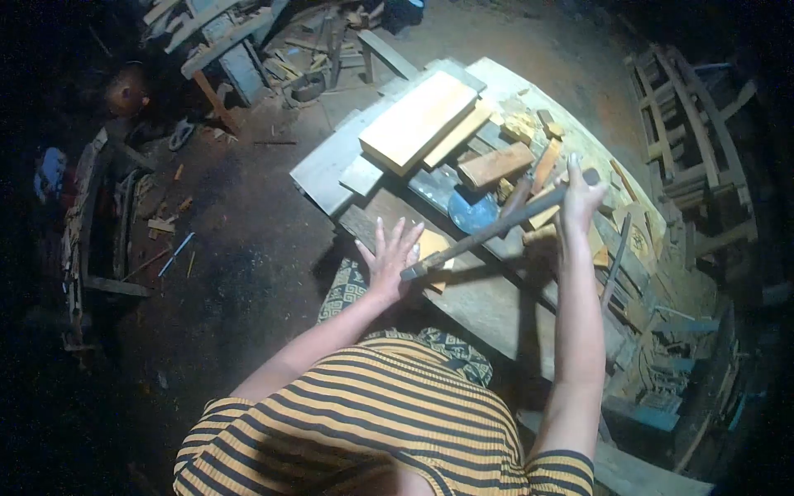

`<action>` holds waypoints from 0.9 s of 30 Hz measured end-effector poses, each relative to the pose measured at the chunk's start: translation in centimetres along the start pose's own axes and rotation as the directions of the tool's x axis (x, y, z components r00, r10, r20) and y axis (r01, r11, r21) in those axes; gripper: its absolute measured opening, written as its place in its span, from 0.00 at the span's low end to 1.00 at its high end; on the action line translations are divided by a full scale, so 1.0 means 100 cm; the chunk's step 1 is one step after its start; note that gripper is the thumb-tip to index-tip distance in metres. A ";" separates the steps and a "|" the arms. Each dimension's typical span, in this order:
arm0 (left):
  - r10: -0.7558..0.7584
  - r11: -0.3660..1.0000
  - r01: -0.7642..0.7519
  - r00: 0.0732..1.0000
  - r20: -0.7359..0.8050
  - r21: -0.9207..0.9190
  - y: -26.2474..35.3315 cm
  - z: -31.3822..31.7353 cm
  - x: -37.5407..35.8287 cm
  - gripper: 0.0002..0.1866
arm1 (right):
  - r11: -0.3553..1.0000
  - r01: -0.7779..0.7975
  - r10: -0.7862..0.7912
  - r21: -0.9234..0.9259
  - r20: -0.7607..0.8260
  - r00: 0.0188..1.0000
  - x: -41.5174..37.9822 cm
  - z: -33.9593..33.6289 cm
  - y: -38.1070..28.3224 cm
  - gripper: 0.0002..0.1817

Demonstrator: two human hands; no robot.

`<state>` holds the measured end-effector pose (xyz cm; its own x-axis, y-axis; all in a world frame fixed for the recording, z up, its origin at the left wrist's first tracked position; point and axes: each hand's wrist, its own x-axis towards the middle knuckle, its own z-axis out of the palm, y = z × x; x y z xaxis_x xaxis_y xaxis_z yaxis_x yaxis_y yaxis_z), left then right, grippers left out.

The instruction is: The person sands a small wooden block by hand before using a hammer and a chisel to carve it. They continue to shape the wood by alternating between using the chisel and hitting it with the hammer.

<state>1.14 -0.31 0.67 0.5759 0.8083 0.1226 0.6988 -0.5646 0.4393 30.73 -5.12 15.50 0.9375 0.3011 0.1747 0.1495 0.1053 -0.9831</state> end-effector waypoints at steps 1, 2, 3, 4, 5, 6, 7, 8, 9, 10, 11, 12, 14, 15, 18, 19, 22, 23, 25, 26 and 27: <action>0.001 1.000 -0.001 1.000 -0.004 0.020 -0.001 0.000 0.001 0.27 | 0.920 0.314 -0.335 -0.236 -0.054 0.941 -0.004 0.000 -0.001 0.26; 0.002 0.999 -0.002 1.000 -0.007 0.039 -0.001 0.000 0.002 0.27 | 0.692 0.552 -0.636 -0.464 -0.030 0.771 -0.004 -0.001 -0.002 0.24; 0.003 0.998 -0.001 1.000 -0.025 0.062 -0.001 0.001 0.002 0.27 | 0.697 0.560 -0.639 -0.448 -0.033 0.768 -0.003 -0.008 -0.005 0.24; -0.001 0.997 -0.002 0.999 0.035 0.076 0.004 -0.008 0.004 0.24 | 0.342 0.677 -0.699 -0.652 0.306 0.647 0.003 -0.019 -0.011 0.26; 0.012 0.995 -0.015 0.999 0.034 0.095 0.003 -0.009 0.006 0.24 | -0.080 0.732 -0.592 -0.677 0.623 0.511 0.008 -0.029 -0.015 0.29; 0.022 0.993 -0.026 0.999 0.035 0.115 0.002 -0.008 0.006 0.24 | -0.277 0.813 -0.515 -0.513 0.793 0.325 0.012 -0.036 -0.016 0.30; 0.056 0.992 -0.054 0.998 -0.013 0.115 -0.003 -0.001 0.006 0.24 | -0.115 0.900 -0.276 -0.419 0.884 0.376 -0.003 -0.032 -0.037 0.28; 0.066 0.991 -0.063 0.998 -0.023 0.118 -0.004 0.001 0.008 0.24 | 0.072 0.935 -0.015 -0.347 0.937 0.349 -0.017 -0.031 -0.065 0.28; 0.093 0.991 -0.088 0.995 -0.040 0.104 -0.004 -0.001 0.010 0.23 | 0.023 0.957 0.094 -0.288 0.954 0.285 -0.021 -0.035 -0.085 0.28; 0.122 0.989 -0.117 0.991 -0.050 0.088 -0.005 -0.002 0.010 0.23 | -0.018 0.974 0.209 -0.227 0.951 0.226 -0.026 -0.040 -0.094 0.28; 0.118 0.989 -0.113 0.992 -0.049 0.094 -0.007 -0.003 0.011 0.23 | -0.005 0.974 0.272 -0.228 0.936 0.221 -0.024 -0.048 -0.087 0.26; 0.166 0.986 -0.166 0.985 -0.042 0.003 -0.009 -0.005 0.015 0.22 | 0.004 0.973 0.334 -0.231 0.917 0.216 -0.022 -0.057 -0.081 0.25; 0.210 0.973 -0.213 0.977 -0.038 -0.089 -0.012 -0.005 0.019 0.22 | -0.027 0.956 0.420 -0.294 0.864 0.277 -0.039 -0.067 -0.086 0.19; 0.229 0.966 -0.233 0.972 -0.046 -0.112 -0.015 -0.005 0.019 0.21 | -0.028 0.949 0.439 -0.313 0.849 0.293 -0.051 -0.073 -0.090 0.17; 0.239 0.956 -0.247 0.969 -0.066 -0.160 -0.020 -0.006 0.022 0.21 | 0.049 0.906 0.546 -0.421 0.771 0.328 -0.088 -0.079 -0.104 0.19; 0.230 0.950 -0.240 0.970 -0.073 -0.199 -0.021 -0.006 0.022 0.22 | 0.059 0.905 0.543 -0.422 0.774 0.325 -0.091 -0.080 -0.106 0.19; 0.189 0.952 -0.202 0.979 -0.076 -0.230 -0.017 -0.008 0.025 0.22 | 0.120 0.865 0.709 -0.488 0.652 0.270 -0.097 -0.088 -0.106 0.22; 0.168 0.951 -0.193 0.978 -0.119 -0.240 -0.014 -0.005 0.027 0.21 | 0.152 0.842 0.726 -0.518 0.637 0.261 -0.095 -0.092 -0.102 0.23; 0.158 0.958 -0.179 0.981 -0.110 -0.225 -0.011 -0.003 0.032 0.21 | 0.194 0.819 0.728 -0.540 0.639 0.249 -0.096 -0.092 -0.099 0.23; 0.142 0.964 -0.161 0.984 -0.104 -0.214 -0.011 -0.002 0.033 0.22 | 0.200 0.821 0.729 -0.534 0.641 0.240 -0.097 -0.091 -0.102 0.23; 0.132 0.966 -0.152 0.986 -0.105 -0.208 -0.010 0.000 0.033 0.22 | 0.209 0.830 0.742 -0.517 0.637 0.209 -0.098 -0.088 -0.107 0.24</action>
<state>2.37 2.96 0.64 0.6156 0.7395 0.2724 0.4992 -0.6335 0.5912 22.73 -17.53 23.82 0.1071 0.7445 -0.6590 0.9720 -0.2177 -0.0881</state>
